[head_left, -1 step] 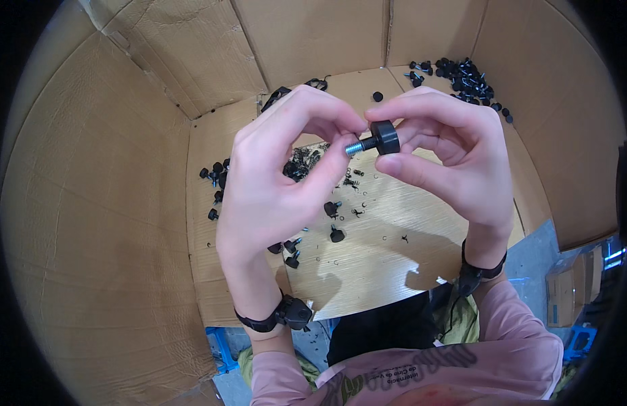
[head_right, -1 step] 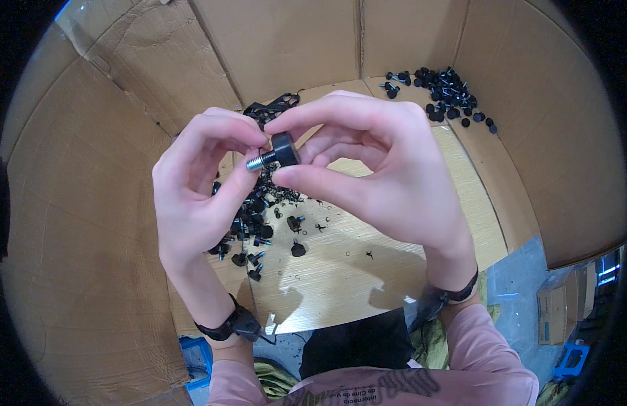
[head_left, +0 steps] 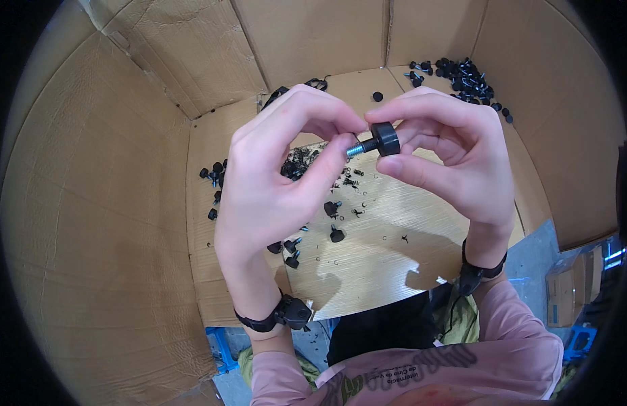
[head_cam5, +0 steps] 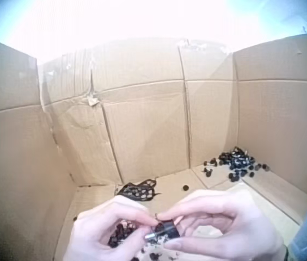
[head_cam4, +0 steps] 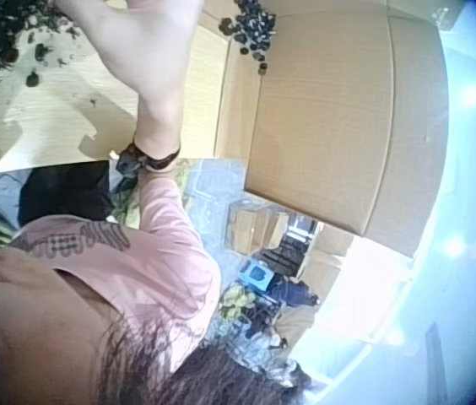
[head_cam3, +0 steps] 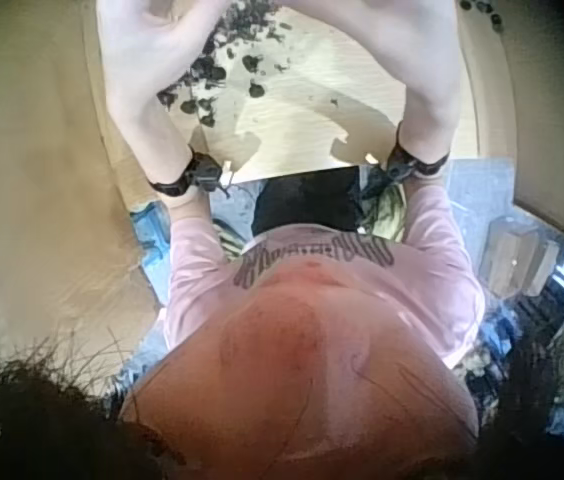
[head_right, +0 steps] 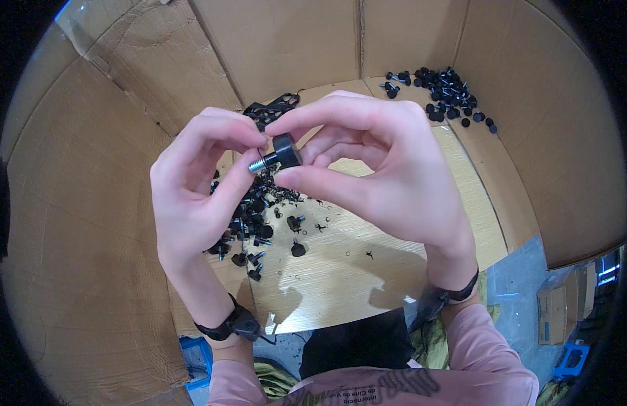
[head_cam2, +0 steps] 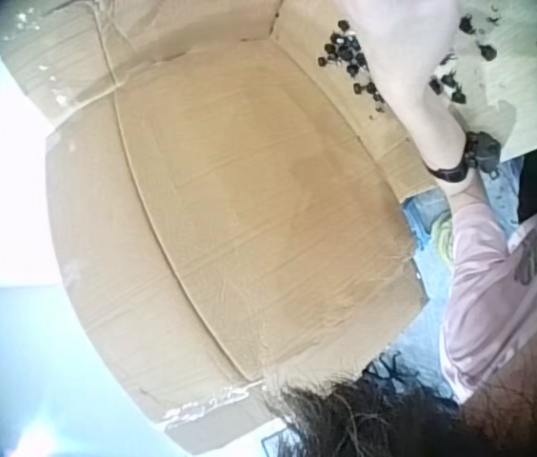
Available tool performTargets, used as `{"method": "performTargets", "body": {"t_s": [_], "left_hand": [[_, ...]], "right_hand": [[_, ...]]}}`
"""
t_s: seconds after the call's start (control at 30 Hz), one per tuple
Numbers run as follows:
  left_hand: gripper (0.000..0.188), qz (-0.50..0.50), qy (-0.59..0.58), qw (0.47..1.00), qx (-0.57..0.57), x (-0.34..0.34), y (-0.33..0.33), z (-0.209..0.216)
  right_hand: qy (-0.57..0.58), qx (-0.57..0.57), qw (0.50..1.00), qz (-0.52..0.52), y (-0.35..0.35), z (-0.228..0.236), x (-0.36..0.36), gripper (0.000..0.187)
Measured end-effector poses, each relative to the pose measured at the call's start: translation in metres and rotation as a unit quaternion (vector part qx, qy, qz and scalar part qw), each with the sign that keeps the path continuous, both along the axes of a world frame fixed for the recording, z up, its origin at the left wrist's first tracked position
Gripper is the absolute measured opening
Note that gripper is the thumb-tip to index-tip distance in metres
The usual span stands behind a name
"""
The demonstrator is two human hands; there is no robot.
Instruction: Assembling small black plastic knobs by placing a metal ring onto the bolt of the knob.
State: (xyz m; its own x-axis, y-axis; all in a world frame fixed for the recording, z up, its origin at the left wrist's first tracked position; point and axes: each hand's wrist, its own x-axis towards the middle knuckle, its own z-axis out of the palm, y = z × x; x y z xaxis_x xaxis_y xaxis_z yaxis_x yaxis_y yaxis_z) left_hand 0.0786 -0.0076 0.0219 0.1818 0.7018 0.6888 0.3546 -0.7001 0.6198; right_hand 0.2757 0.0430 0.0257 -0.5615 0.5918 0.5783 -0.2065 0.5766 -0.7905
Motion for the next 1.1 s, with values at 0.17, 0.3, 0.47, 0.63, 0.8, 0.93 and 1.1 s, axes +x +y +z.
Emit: {"method": "performTargets", "body": {"t_s": [0.17, 0.3, 0.47, 0.63, 0.8, 0.93, 1.1], "left_hand": [[0.019, 0.003, 0.025, 0.999, 0.038, -0.006, -0.003, 0.004], [0.017, 0.035, 0.001, 0.999, 0.012, 0.0, -0.01, 0.005], [0.022, 0.055, 0.026, 0.998, 0.021, 0.008, -0.012, 0.006], [0.022, 0.039, -0.069, 0.997, -0.009, 0.011, -0.004, 0.001], [0.021, -0.017, -0.089, 0.996, -0.026, 0.002, 0.006, -0.003], [0.019, -0.035, -0.047, 0.998, -0.027, -0.008, 0.006, -0.003], [0.02, -0.101, -0.07, 0.991, -0.059, -0.008, 0.0, -0.002]], "right_hand": [[-0.025, 0.044, 0.999, -0.014, 0.001, 0.002, 0.002, 0.039], [0.002, 0.089, 0.994, -0.06, 0.0, -0.001, -0.004, 0.038], [0.062, 0.085, 0.99, -0.093, -0.006, 0.0, -0.007, 0.038], [0.091, 0.007, 0.995, -0.025, -0.011, 0.002, -0.006, 0.041], [0.041, 0.014, 0.999, 0.026, -0.004, 0.001, -0.001, 0.042], [0.017, 0.029, 0.999, 0.017, -0.003, 0.0, -0.003, 0.042], [0.043, -0.06, 0.997, -0.017, -0.009, 0.003, -0.006, 0.041]]}}
